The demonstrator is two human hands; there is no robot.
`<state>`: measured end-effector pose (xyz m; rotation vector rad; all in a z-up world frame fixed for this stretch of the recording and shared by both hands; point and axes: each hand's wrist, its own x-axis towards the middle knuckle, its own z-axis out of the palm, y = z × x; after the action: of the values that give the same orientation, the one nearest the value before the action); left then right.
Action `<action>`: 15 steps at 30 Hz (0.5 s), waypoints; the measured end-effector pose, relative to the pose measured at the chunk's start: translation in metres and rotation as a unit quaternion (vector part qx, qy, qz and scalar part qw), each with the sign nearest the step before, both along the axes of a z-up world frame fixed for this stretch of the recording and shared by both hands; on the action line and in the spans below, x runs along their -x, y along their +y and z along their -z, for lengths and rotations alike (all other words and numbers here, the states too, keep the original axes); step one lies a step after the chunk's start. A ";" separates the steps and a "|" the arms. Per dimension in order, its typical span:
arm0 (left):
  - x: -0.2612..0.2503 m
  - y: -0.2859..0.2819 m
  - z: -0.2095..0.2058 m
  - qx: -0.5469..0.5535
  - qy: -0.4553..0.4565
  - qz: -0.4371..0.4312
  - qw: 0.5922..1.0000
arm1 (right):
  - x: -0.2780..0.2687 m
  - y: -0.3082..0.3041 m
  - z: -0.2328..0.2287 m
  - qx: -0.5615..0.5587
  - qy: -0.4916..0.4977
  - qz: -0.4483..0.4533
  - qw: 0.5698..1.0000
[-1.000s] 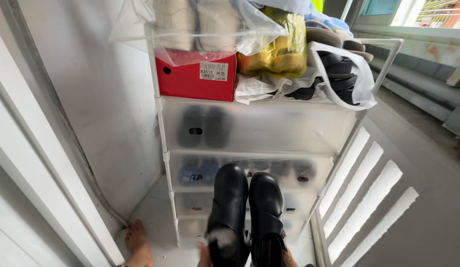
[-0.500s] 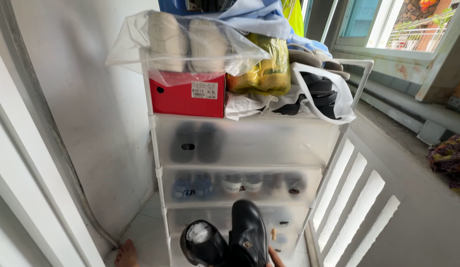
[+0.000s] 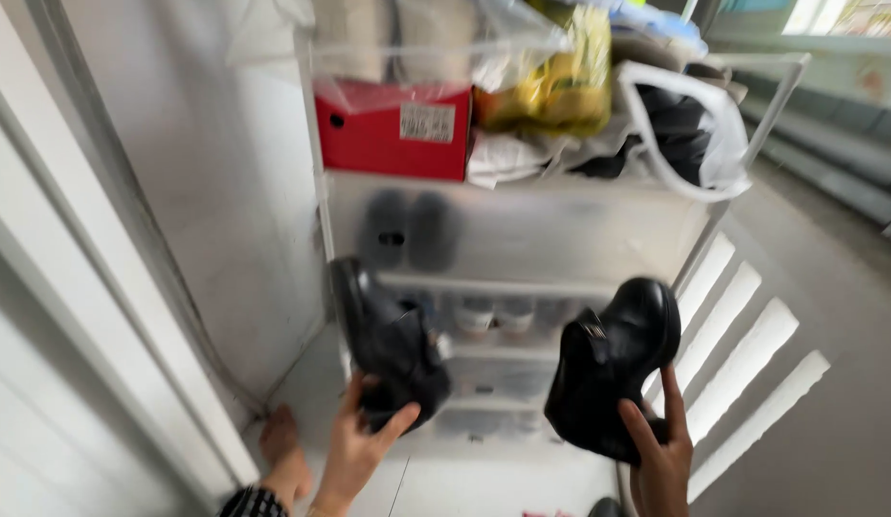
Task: The person wipes black shoes with a cloth and organizes several pairs of shoes on a plastic shelving unit.
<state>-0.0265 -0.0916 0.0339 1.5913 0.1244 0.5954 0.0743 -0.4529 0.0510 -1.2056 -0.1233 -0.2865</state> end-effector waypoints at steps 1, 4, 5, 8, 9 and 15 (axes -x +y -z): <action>0.004 -0.013 -0.009 0.027 -0.002 0.012 1.000 | 0.013 0.011 -0.014 0.048 -0.017 0.008 0.999; -0.002 -0.068 -0.025 0.025 -0.056 0.053 0.997 | 0.050 0.057 -0.029 0.297 0.034 0.031 0.954; 0.003 -0.069 -0.029 -0.025 -0.050 0.028 0.998 | 0.057 0.060 -0.034 0.357 -0.069 0.065 0.929; 0.011 -0.060 -0.041 -0.165 -0.047 -0.062 0.983 | 0.061 0.050 -0.040 0.457 -0.247 0.167 0.838; 0.013 -0.049 -0.046 -0.205 -0.055 -0.107 0.971 | 0.053 0.041 -0.044 0.449 -0.222 0.206 0.841; 0.006 -0.108 -0.052 -0.313 0.011 -0.239 0.919 | 0.068 0.092 -0.035 0.495 -0.247 0.231 0.800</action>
<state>-0.0330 -0.1997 0.0855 2.2099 0.3767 1.0739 0.0063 -0.3614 0.0859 -2.1857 -0.4794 -1.0647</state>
